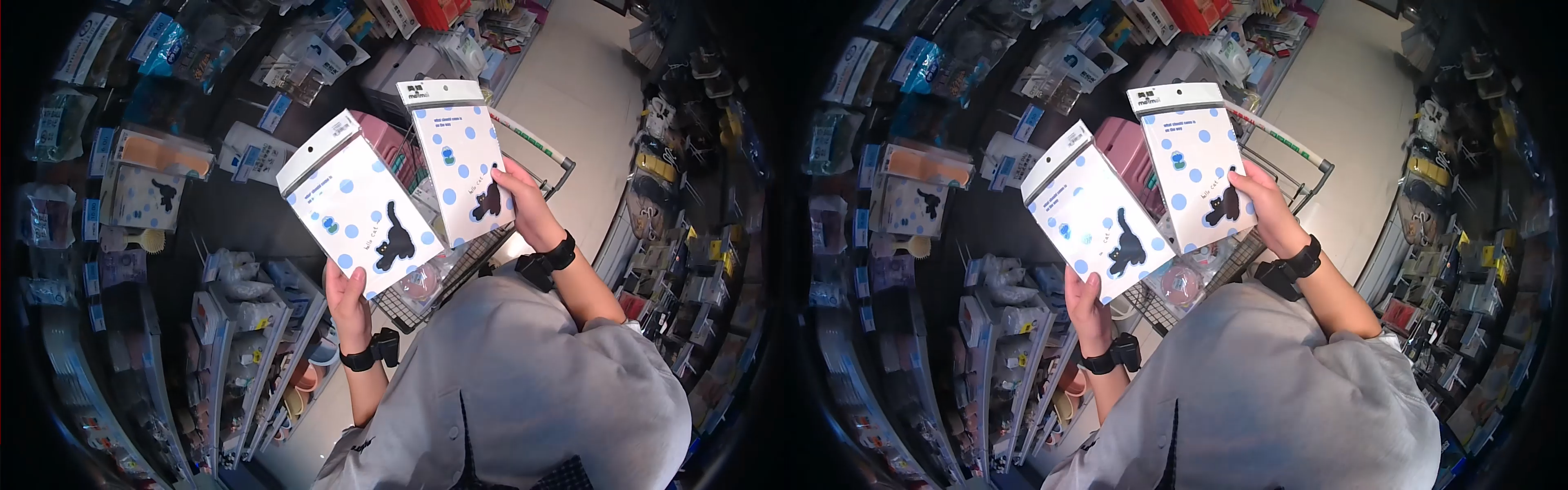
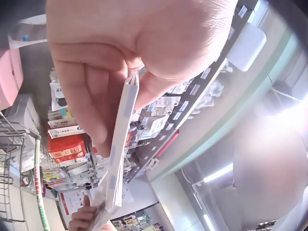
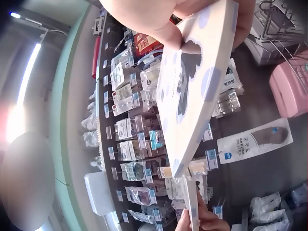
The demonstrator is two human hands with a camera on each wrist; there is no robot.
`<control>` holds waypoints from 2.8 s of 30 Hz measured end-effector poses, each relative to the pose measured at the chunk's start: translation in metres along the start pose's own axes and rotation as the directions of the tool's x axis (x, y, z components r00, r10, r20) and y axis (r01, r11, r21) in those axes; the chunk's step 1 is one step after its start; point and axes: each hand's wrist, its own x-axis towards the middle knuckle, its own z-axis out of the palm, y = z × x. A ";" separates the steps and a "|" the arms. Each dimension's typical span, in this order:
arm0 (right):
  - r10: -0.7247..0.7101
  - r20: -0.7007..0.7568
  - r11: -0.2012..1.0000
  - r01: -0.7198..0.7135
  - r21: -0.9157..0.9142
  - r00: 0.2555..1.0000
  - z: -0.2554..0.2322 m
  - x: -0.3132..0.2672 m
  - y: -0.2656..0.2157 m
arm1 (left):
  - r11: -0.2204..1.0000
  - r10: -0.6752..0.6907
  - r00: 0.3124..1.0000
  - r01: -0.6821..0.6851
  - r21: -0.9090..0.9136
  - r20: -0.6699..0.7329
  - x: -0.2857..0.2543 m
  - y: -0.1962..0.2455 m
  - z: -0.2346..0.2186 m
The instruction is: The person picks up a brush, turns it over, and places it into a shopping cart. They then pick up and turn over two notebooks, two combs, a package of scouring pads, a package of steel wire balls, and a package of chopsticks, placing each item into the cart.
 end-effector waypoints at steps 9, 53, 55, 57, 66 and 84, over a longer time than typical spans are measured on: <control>0.182 0.270 0.958 -0.232 0.166 0.945 -0.013 0.038 0.010 | 0.804 0.069 0.995 -0.102 -0.585 -0.078 0.001 -0.014 -0.014; 0.289 0.897 0.524 -0.839 0.145 0.336 0.022 0.073 0.040 | 0.611 0.012 0.911 0.319 -0.724 0.412 -0.018 -0.031 -0.038; 0.392 0.829 0.496 -0.850 0.175 0.399 0.020 0.069 0.037 | 0.651 0.014 0.907 0.312 -0.692 0.422 -0.018 -0.030 -0.038; 0.395 0.798 0.536 -0.820 0.202 0.455 0.022 0.068 0.034 | 0.659 -0.043 0.919 0.320 -0.680 0.391 -0.021 -0.027 -0.038; 0.447 0.537 0.770 -0.613 0.176 0.715 -0.007 0.079 0.078 | 0.804 -0.290 0.956 0.221 -0.553 -0.040 -0.015 -0.021 -0.012; 0.399 0.343 0.912 -0.405 -0.057 0.850 0.029 0.071 0.061 | 0.879 -0.254 0.952 0.154 -0.451 -0.170 -0.019 -0.033 -0.031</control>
